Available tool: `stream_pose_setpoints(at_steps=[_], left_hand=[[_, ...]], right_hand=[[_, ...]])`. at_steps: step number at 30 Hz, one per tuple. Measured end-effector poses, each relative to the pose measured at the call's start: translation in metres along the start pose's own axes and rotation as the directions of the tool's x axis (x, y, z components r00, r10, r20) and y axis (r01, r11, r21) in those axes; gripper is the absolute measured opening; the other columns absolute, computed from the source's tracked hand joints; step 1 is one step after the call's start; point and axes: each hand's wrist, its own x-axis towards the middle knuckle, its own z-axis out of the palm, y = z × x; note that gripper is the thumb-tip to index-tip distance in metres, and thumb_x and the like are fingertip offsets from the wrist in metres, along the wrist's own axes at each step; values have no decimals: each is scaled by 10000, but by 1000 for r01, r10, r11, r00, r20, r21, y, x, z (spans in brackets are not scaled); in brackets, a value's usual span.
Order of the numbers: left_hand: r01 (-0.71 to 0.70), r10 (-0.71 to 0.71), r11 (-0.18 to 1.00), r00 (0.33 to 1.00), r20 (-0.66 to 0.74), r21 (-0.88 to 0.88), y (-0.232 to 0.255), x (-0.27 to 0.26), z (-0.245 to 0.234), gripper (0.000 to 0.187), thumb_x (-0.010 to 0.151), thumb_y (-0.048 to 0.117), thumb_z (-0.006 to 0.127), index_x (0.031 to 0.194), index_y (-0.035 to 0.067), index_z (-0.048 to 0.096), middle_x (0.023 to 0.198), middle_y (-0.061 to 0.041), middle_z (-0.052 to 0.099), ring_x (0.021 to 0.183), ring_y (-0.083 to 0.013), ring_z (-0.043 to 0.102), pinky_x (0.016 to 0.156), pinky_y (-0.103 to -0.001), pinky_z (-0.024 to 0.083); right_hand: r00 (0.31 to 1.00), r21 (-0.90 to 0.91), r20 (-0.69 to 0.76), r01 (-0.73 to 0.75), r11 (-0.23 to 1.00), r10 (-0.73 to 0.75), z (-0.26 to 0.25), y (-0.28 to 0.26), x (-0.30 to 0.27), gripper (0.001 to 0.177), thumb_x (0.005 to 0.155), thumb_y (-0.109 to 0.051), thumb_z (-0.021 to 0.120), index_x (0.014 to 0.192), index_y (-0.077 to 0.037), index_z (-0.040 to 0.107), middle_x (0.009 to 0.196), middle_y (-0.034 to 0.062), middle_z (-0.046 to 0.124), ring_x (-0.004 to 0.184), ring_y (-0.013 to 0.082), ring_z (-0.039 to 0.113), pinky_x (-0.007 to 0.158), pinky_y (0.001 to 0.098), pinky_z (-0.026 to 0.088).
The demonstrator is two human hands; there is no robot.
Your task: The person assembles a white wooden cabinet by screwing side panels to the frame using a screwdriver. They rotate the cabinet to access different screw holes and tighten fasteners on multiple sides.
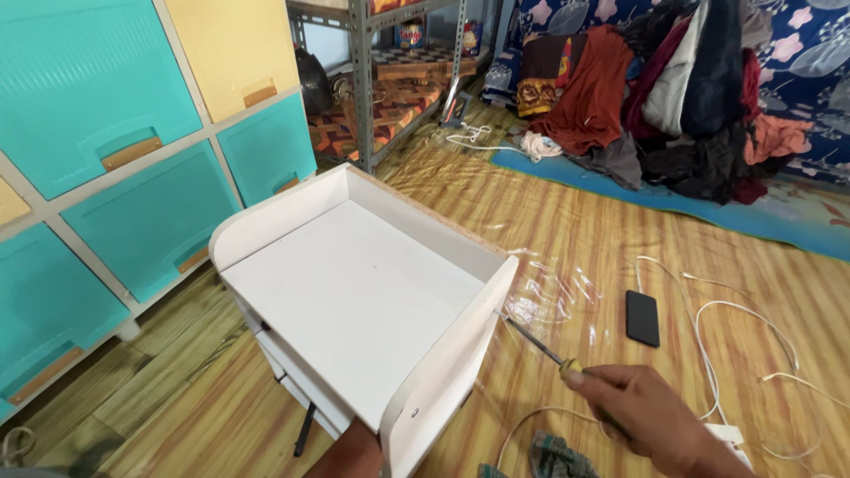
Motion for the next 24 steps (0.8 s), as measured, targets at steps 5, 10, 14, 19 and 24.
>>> stream_pose_setpoints(at_steps=[5, 10, 14, 19, 24], left_hand=[[1, -1, 1000, 1000, -7, 2, 0, 1, -4, 355, 1012, 181, 493, 1253, -10, 671, 1208, -188, 756, 1025, -286, 732, 874, -403, 595], [3, -3, 1000, 1000, -7, 12, 0, 1, -5, 355, 1010, 179, 496, 1252, -11, 673, 1208, -189, 758, 1020, -285, 734, 869, -400, 595], [4, -4, 1000, 1000, -19, 18, -3, 0, -5, 354, 1009, 178, 499, 1251, -12, 675, 1208, -190, 759, 1016, -285, 736, 864, -397, 596], [5, -5, 1000, 1000, -16, 16, -5, 0, -1, 354, 1007, 176, 502, 1250, -13, 677, 1207, -191, 761, 1011, -284, 738, 858, -394, 597], [-5, 6, 999, 1000, -21, 33, -1, -2, -4, 353, 1005, 174, 505, 1249, -14, 679, 1207, -192, 762, 1007, -283, 740, 853, -391, 597]], right_hand=[[668, -621, -263, 435, 652, -697, 12, 13, 3, 328, 894, -378, 754, 1071, -108, 697, 808, 35, 681, 715, 208, 645, 578, 349, 526], [674, -661, -220, 428, 616, -705, 15, 9, 2, 352, 918, -350, 698, 1098, -47, 685, 725, 60, 636, 651, 192, 609, 511, 338, 472], [997, 40, 74, -20, 999, 17, -12, -7, 5, 294, 958, -219, 799, 1095, 10, 676, 662, 156, 561, 544, 270, 487, 480, 393, 383], [600, -653, -249, 476, 589, -760, 7, -2, -4, 329, 764, -226, 781, 995, -10, 692, 711, 64, 707, 585, 185, 677, 533, 325, 530], [494, -587, -263, 600, 544, -828, 22, 2, 0, 337, 803, -262, 784, 1022, -25, 686, 835, 104, 715, 703, 281, 686, 584, 341, 548]])
